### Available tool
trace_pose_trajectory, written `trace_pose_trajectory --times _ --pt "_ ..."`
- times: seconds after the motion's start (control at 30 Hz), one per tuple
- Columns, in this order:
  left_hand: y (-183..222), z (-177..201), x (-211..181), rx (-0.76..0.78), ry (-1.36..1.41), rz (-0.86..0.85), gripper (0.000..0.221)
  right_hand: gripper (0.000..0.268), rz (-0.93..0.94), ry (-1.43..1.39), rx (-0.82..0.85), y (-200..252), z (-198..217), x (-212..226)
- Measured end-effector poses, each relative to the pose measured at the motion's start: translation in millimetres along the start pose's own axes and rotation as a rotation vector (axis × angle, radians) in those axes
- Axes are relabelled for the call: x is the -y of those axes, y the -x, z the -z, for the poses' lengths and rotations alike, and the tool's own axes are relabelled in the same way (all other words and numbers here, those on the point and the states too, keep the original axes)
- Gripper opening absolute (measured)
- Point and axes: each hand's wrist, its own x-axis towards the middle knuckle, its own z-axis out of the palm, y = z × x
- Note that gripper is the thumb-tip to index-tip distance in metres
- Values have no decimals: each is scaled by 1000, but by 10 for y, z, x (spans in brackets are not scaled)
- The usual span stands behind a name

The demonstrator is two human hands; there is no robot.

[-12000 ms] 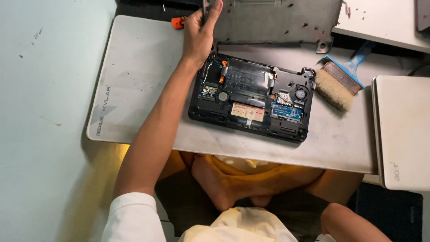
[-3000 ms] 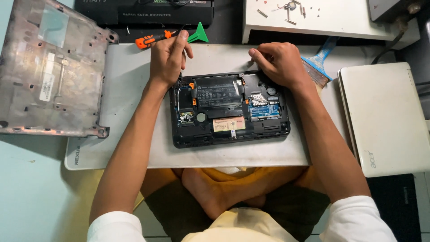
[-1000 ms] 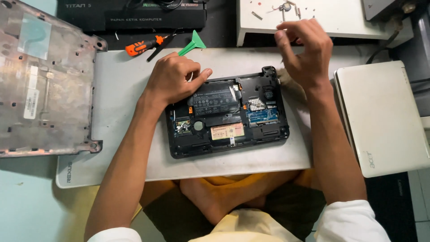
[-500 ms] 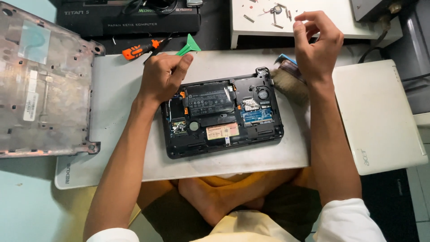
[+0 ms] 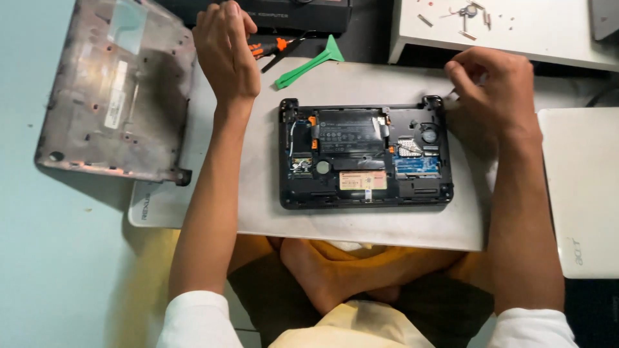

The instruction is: Disassembling a laptop by removing its back cover and unscrewing internal components on a repair bench.

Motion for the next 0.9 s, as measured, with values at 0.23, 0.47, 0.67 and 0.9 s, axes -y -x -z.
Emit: trace_pose_trajectory --times 0.23,0.47,0.67,0.9 --pt "409 -207 856 225 -479 69 22 10 -29 -37 46 13 3 18" --pt "232 -84 580 237 -436 -4 22 13 -60 -51 74 -19 -4 128" --pt "47 -125 -148 314 457 226 29 20 63 -338 34 -117 -144 445" --pt "299 -434 -437 601 534 205 29 25 -66 -750 0 -105 -216 763"
